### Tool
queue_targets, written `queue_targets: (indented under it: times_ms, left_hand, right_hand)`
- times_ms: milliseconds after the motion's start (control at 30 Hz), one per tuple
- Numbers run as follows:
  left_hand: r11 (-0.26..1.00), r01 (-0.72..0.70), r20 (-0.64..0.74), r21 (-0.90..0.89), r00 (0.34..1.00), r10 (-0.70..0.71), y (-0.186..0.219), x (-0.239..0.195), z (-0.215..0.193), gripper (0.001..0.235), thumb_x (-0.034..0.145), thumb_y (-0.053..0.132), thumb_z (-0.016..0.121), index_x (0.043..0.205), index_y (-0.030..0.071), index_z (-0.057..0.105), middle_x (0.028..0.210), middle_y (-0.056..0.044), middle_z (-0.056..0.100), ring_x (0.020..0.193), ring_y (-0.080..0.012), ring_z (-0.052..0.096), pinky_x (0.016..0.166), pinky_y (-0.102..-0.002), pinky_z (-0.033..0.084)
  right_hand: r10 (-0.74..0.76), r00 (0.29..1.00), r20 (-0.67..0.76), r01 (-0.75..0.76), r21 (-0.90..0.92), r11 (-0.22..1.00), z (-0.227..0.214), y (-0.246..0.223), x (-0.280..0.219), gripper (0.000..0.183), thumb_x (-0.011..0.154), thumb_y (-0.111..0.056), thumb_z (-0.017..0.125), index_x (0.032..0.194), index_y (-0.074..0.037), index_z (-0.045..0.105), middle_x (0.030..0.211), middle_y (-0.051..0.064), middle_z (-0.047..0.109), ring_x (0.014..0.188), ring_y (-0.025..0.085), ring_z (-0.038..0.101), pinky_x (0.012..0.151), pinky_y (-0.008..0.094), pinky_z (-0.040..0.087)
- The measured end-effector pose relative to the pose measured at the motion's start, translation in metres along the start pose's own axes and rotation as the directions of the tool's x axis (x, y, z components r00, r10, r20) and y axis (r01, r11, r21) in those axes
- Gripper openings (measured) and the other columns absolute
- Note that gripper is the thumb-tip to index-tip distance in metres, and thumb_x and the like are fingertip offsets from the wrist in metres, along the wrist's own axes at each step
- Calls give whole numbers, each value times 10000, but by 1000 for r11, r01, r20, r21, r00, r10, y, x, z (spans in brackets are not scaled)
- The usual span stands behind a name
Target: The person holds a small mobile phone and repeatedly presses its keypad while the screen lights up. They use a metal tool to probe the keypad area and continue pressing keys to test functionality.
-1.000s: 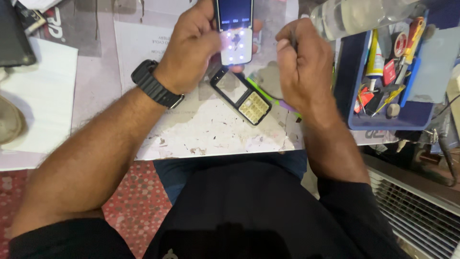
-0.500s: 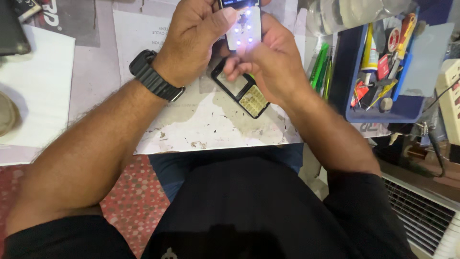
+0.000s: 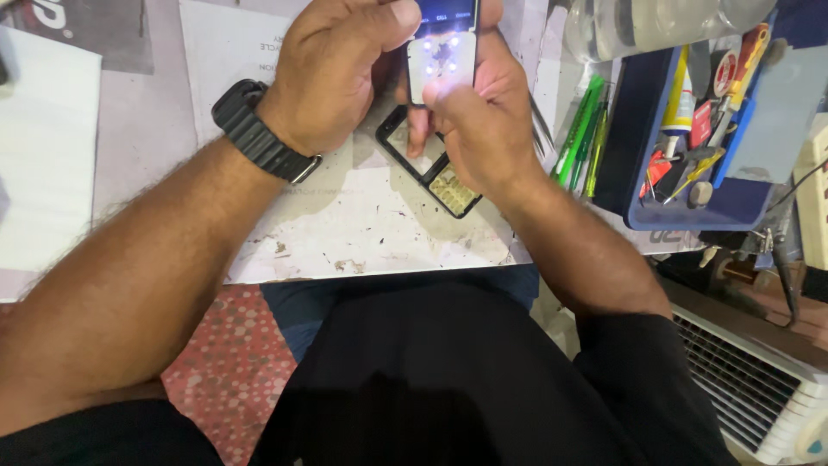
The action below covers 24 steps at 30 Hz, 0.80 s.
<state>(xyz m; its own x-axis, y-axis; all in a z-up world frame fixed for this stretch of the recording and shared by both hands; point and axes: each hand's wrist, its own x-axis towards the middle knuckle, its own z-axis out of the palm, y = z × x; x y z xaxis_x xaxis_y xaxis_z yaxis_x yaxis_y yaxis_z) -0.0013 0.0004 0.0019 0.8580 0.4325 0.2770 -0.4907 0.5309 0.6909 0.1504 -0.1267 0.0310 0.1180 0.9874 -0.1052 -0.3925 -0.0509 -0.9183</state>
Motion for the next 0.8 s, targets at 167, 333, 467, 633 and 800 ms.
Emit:
queue_targets:
  times_ms: [167, 333, 467, 633, 800]
  left_hand:
    - [994, 83, -39, -65, 996, -85, 11, 2, 9, 425, 1111, 145, 378, 1368, -162, 520, 1279, -274, 680, 729, -287, 720, 563, -351, 615]
    - [995, 93, 19, -32, 996, -93, 19, 7, 11, 472, 999, 44, 374, 1408, -169, 469, 1323, -277, 656, 750, -279, 705, 578, -338, 616]
    - [992, 119, 49, -35, 992, -117, 14, 5, 5, 420, 1016, 15, 375, 1356, -200, 496, 956, -312, 673, 661, -319, 721, 583, -386, 652]
    - [992, 117, 24, -48, 993, -115, 7, 3, 1, 370, 1011, 4, 379, 1290, -202, 510, 931, -305, 661, 639, -325, 718, 561, -398, 655]
    - [995, 100, 47, -29, 994, -99, 7, 4, 1, 401, 1016, 9, 383, 1339, -197, 499, 949, -288, 681, 655, -305, 722, 570, -379, 655]
  right_hand:
    - [-26, 1000, -6, 26, -65, 998, 4, 0, -9, 209, 1066, 19, 504, 1273, 31, 483, 1028, 179, 627, 727, 234, 643, 625, 376, 598]
    - [-30, 999, 32, 31, -11, 999, 3, -3, -5, 229, 1063, 2, 498, 1290, 33, 482, 1003, 190, 632, 727, 247, 660, 624, 379, 602]
    - [2, 999, 46, -4, 24, 1000, 2, -6, -5, 284, 1044, -14, 517, 1322, 24, 479, 1012, 199, 631, 726, 249, 657, 615, 369, 600]
    - [42, 999, 27, -43, 22, 999, 1, -8, -6, 253, 1040, -17, 524, 1282, 38, 476, 1026, 221, 643, 700, 232, 642, 601, 356, 595]
    - [35, 999, 14, -35, 22, 999, 0, -6, -5, 282, 1027, -6, 527, 1305, 25, 485, 1012, 217, 647, 689, 228, 643, 585, 353, 590]
